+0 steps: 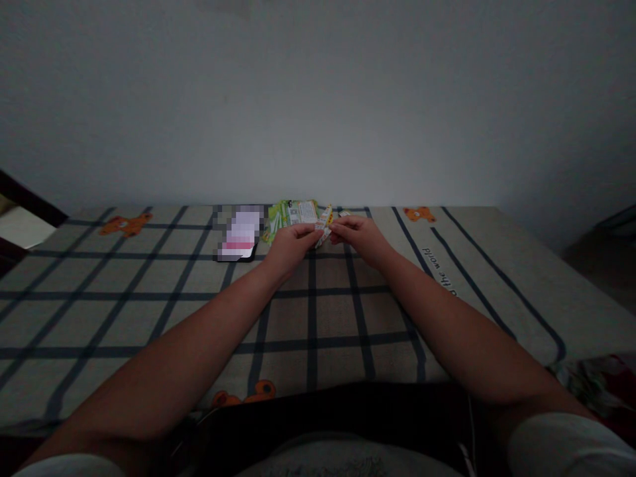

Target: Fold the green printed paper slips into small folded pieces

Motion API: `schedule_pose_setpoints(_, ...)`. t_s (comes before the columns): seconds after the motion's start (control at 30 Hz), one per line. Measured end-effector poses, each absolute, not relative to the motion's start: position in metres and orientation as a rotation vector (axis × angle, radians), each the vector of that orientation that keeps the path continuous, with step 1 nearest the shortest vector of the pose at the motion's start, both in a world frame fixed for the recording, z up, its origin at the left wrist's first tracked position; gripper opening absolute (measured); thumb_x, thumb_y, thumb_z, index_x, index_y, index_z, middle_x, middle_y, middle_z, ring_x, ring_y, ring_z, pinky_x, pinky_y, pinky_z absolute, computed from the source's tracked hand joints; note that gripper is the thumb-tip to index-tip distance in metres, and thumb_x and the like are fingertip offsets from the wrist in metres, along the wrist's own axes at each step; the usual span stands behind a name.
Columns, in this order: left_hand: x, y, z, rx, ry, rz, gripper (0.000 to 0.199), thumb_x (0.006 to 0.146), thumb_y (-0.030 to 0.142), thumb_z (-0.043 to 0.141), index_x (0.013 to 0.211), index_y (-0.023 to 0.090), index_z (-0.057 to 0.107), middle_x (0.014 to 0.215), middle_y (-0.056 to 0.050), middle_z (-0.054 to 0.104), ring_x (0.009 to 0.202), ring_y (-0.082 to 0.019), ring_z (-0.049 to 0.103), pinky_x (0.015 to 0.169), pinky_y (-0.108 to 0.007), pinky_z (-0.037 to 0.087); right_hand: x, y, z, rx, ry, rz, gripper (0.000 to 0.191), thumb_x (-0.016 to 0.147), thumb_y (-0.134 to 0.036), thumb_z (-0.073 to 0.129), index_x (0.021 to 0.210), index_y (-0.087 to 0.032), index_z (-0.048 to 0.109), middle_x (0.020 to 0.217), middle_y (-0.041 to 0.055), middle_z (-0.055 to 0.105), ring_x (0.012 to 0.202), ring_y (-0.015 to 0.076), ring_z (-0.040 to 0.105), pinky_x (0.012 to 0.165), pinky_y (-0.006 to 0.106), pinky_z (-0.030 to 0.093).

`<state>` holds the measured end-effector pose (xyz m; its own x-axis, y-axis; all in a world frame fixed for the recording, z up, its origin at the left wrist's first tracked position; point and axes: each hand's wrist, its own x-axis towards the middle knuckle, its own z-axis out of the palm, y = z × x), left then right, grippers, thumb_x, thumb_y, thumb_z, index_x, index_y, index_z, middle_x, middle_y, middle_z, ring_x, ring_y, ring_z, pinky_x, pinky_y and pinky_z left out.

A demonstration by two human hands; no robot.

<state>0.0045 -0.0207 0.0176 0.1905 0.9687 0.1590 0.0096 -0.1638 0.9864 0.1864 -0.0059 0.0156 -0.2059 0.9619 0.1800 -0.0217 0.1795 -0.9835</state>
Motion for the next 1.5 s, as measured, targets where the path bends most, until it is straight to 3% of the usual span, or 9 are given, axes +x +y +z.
schedule_pose_setpoints(0.27, 0.0018, -0.0222, 0.0201, 1.619, 1.124, 1.112, 0.021, 0.078, 0.037, 0.069, 0.087, 0.02, 0.078, 0.091, -0.003, 0.077, 0.086, -0.02, 0.066, 0.082, -0.031, 0.047, 0.1873, -0.0035, 0.0118, -1.002, -1.39, 1.25, 0.033, 0.064, -0.046, 0.083, 0.076, -0.017, 0.072, 0.071, 0.0006, 0.069, 0.064, 0.0112, 0.062, 0.067, 0.028, 0.055)
schedule_pose_setpoints(0.5, 0.0011, -0.0197, 0.0172, 1.624, 1.12, 1.08, 0.024, 0.078, 0.039, 0.069, 0.091, 0.021, 0.078, 0.093, -0.003, 0.077, 0.084, -0.019, 0.066, 0.08, -0.03, 0.046, 0.1878, -0.0049, 0.0122, -1.058, -1.483, 1.156, 0.031, 0.071, -0.047, 0.077, 0.078, -0.017, 0.071, 0.072, 0.002, 0.069, 0.064, 0.0124, 0.062, 0.066, 0.028, 0.053)
schedule_pose_setpoints(0.9, 0.0, -0.0189, 0.015, 1.661, 1.203, 1.038, 0.028, 0.075, 0.046, 0.071, 0.08, 0.019, 0.077, 0.076, -0.003, 0.073, 0.072, -0.017, 0.062, 0.068, -0.029, 0.043, 0.1857, -0.008, 0.0152, -1.179, -1.771, 0.799, 0.031, 0.084, -0.044, 0.062, 0.071, -0.017, 0.068, 0.063, 0.0015, 0.066, 0.06, 0.0132, 0.058, 0.06, 0.027, 0.043)
schedule_pose_setpoints(1.2, 0.0019, -0.0195, 0.0193, 1.455, 1.157, 1.13, 0.03, 0.071, 0.046, 0.075, 0.079, 0.018, 0.076, 0.078, -0.004, 0.073, 0.072, -0.016, 0.061, 0.069, -0.029, 0.045, 0.184, -0.0073, 0.0114, -1.032, -1.513, 1.19, 0.042, 0.07, -0.058, 0.075, 0.078, -0.017, 0.071, 0.07, 0.002, 0.07, 0.064, 0.0136, 0.063, 0.067, 0.029, 0.055)
schedule_pose_setpoints(1.5, 0.003, -0.0233, 0.022, 1.509, 1.17, 1.189, 0.026, 0.073, 0.043, 0.073, 0.076, 0.018, 0.075, 0.077, -0.003, 0.072, 0.073, -0.016, 0.06, 0.071, -0.029, 0.046, 0.1861, -0.0061, 0.0098, -1.023, -1.581, 1.338, 0.033, 0.072, -0.049, 0.078, 0.078, -0.017, 0.073, 0.071, 0.0026, 0.072, 0.068, 0.0132, 0.067, 0.072, 0.029, 0.057)
